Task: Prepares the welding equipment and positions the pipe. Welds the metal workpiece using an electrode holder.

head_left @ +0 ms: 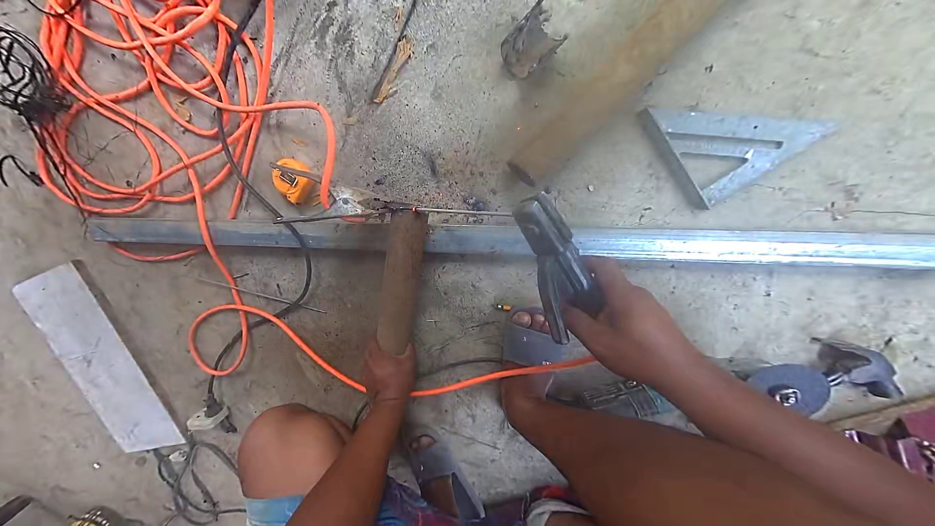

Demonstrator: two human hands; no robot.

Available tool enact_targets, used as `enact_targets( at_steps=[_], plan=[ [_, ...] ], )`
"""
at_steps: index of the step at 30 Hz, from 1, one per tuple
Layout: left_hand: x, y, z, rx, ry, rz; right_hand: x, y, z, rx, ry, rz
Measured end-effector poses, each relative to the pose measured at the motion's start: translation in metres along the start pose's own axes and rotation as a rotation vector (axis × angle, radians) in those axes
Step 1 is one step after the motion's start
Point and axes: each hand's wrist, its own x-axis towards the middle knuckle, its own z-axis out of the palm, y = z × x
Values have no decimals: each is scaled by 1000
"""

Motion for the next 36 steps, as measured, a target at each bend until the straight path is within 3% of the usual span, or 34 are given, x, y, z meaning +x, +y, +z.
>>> enact_targets(
  at_steps=[9,20,36],
  plan=[
    [1,1,2,11,23,11,0,0,-1,-132,3,-83],
    [-1,0,-3,7,-23,23,-3,0,-4,34,-2,35],
    [1,-1,1,-32,9,44,-1,0,-4,-26,-44,-6]
  ],
)
